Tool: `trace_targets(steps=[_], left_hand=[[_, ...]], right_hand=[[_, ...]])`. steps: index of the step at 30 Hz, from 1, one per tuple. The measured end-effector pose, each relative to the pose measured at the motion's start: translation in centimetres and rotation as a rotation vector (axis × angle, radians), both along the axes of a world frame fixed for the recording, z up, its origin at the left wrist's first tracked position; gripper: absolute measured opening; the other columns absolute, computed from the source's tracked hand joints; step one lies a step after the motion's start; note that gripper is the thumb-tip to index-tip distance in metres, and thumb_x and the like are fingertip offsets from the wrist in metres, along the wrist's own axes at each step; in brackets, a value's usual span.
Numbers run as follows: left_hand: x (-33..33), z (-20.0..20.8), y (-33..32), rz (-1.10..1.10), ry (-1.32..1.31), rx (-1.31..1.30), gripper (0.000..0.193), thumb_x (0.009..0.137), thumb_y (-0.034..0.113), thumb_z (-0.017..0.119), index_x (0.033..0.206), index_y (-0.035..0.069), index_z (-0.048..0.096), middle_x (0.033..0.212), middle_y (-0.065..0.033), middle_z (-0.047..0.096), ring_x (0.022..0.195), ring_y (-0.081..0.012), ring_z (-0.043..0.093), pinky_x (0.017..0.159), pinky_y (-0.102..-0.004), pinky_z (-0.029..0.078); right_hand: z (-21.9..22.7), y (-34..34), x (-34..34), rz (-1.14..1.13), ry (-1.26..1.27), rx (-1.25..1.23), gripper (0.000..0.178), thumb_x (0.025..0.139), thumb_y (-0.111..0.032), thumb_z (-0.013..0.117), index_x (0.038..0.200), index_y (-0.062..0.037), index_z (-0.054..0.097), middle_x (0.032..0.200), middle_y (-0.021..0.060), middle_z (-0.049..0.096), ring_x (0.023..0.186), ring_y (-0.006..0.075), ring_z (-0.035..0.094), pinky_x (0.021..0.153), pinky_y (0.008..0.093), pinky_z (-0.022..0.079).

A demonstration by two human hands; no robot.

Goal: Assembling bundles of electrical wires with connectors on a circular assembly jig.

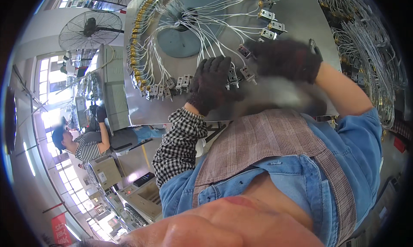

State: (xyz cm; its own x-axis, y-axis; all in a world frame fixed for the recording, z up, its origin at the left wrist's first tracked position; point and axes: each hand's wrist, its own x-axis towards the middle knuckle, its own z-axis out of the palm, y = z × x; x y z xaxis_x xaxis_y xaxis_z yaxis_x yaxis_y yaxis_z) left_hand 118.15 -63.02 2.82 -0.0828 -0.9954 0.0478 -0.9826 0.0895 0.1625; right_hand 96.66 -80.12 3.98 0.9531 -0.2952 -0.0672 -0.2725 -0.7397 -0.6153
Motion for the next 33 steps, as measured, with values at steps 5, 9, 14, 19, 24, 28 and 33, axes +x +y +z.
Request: trace_targets(steps=[5, 9, 14, 19, 24, 28, 33], left_hand=[[-5.1, -0.9, -1.8, 0.106, -0.01, -0.039, 0.093, 0.077, 0.058, 0.066, 0.141, -0.005, 0.042, 0.136, -0.0193, 0.053, 0.125, -0.0329, 0.048, 0.112, -0.0463, 0.029], [-4.6, -2.0, -2.2, 0.24, 0.009, 0.163, 0.087, 0.08, 0.059, 0.061, 0.138, -0.003, 0.046, 0.131, -0.0196, 0.058, 0.12, -0.0326, 0.053, 0.11, -0.0468, 0.032], [-5.1, -0.8, -0.7, 0.239, -0.009, 0.047, 0.082, 0.075, 0.057, 0.067, 0.129, -0.002, 0.051, 0.121, -0.0169, 0.06, 0.119, -0.0323, 0.053, 0.111, -0.0436, 0.03], [-4.8, -2.4, -0.8, 0.319, 0.019, -0.159, 0.074, 0.07, 0.051, 0.067, 0.122, -0.001, 0.053, 0.105, -0.0148, 0.06, 0.107, -0.0293, 0.056, 0.107, -0.0458, 0.034], [-4.4, -2.8, -0.4, 0.251, 0.097, -0.16, 0.075, 0.067, 0.046, 0.071, 0.122, -0.001, 0.051, 0.109, -0.0163, 0.061, 0.11, -0.0317, 0.057, 0.106, -0.0456, 0.034], [-4.6, -1.6, -0.8, 0.219, 0.167, -0.072, 0.069, 0.065, 0.039, 0.072, 0.117, -0.001, 0.052, 0.11, -0.0177, 0.061, 0.11, -0.0353, 0.058, 0.102, -0.0471, 0.039], [-4.0, -1.9, -1.0, 0.229, 0.21, -0.103, 0.058, 0.065, 0.04, 0.071, 0.106, 0.001, 0.059, 0.099, -0.0167, 0.065, 0.097, -0.0345, 0.063, 0.087, -0.0466, 0.048]], right_hand=[[-3.1, -2.6, 3.3, -0.011, 0.014, -0.747, 0.083, 0.071, -0.051, 0.074, 0.143, -0.0197, 0.048, 0.147, 0.0126, 0.046, 0.141, 0.0339, 0.035, 0.116, 0.0571, 0.023], [-3.2, -0.9, 4.9, 0.15, -0.02, -0.573, 0.07, 0.076, -0.046, 0.07, 0.138, -0.0195, 0.053, 0.123, 0.0068, 0.062, 0.12, 0.0262, 0.054, 0.104, 0.0473, 0.038], [-8.1, -2.9, 4.1, 0.062, -0.307, -0.241, 0.059, 0.074, -0.029, 0.077, 0.129, -0.0197, 0.059, 0.11, 0.0073, 0.066, 0.101, 0.0284, 0.063, 0.089, 0.0406, 0.049], [-2.0, 0.6, 6.4, 0.08, -0.1, -0.319, 0.048, 0.078, -0.025, 0.075, 0.123, -0.0143, 0.061, 0.112, 0.0098, 0.066, 0.103, 0.0283, 0.064, 0.09, 0.0385, 0.05], [-3.7, -0.8, 4.5, -0.022, -0.135, -0.245, 0.047, 0.08, -0.025, 0.075, 0.122, -0.011, 0.06, 0.112, 0.0094, 0.066, 0.103, 0.0275, 0.065, 0.091, 0.0374, 0.051], [-4.8, -1.0, 3.9, 0.02, -0.016, -0.26, 0.051, 0.077, -0.024, 0.075, 0.124, -0.0111, 0.058, 0.112, 0.0098, 0.065, 0.103, 0.0295, 0.064, 0.089, 0.0409, 0.05], [-4.1, 0.6, 3.5, 0.125, -0.264, -0.339, 0.052, 0.075, -0.024, 0.076, 0.122, -0.011, 0.058, 0.108, 0.0121, 0.063, 0.102, 0.0325, 0.062, 0.09, 0.0415, 0.049]])
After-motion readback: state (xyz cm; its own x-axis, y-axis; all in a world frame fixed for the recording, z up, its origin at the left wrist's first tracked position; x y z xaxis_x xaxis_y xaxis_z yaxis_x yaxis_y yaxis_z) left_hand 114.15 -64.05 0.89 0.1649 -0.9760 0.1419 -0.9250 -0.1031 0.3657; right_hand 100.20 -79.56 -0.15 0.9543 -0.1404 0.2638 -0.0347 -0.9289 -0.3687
